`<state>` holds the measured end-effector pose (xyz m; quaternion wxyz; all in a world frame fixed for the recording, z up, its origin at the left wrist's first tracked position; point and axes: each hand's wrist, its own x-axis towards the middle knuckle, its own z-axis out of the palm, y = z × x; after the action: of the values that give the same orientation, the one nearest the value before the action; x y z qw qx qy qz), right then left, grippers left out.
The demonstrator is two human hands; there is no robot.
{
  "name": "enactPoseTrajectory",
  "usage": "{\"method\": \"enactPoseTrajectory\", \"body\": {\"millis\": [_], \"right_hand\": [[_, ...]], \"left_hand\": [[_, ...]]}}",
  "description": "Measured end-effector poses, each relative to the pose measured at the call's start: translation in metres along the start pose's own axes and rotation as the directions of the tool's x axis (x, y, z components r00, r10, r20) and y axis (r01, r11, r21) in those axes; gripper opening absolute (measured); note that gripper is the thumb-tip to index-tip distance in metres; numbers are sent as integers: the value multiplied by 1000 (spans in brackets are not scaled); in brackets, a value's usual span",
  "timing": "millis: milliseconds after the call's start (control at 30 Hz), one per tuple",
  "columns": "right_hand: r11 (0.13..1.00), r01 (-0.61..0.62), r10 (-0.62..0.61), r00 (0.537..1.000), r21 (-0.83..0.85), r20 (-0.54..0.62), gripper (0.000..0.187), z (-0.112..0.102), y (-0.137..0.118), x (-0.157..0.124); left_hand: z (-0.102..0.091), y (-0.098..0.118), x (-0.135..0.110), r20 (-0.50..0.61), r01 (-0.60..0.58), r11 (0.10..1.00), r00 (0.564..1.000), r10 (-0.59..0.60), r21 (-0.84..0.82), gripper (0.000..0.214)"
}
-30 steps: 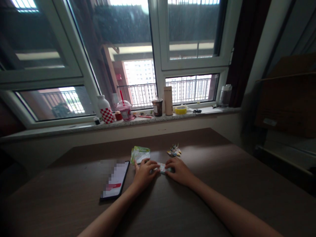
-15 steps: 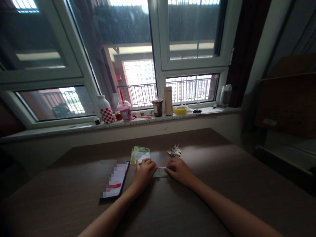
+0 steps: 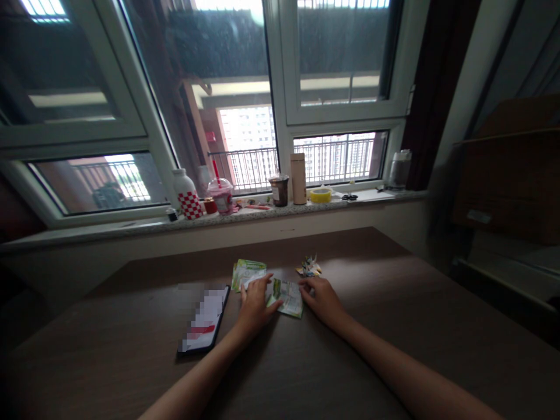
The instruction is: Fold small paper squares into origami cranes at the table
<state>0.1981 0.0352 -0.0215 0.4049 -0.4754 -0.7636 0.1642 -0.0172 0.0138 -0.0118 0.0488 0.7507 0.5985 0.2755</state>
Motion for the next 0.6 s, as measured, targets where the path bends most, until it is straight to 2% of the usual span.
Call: {"method": "enactPoseTrajectory", "body": {"millis": [100,200,300,367,467,600], "right_hand": [[1000,-4,3,999,-29,-32,30,0,0,0],[995,52,-56,998,-88,-38,36,1,1,0],[978,122,-123,992,-172,9,35,4,3,0],[969,130,-124,991,-211,44,34,5,4,-1],[965,135,-127,991,-226,49,33,6,4,-3],[961,206,-201,978,-184,48,23,6,4,-4]], "left_hand": [[0,1,-1,2,17,1000,1000,-17,23,53],[-2,2,-1,17,1,999,1000,-2,39,38],[-5,4,-1,43,-24,999,999,23,43,24],[-6,4,-1,75,-47,998,996,44,41,20],[-7,4,-1,108,-60,998,993,56,34,20],[-7,4,-3,122,-62,998,991,58,29,22]]}}
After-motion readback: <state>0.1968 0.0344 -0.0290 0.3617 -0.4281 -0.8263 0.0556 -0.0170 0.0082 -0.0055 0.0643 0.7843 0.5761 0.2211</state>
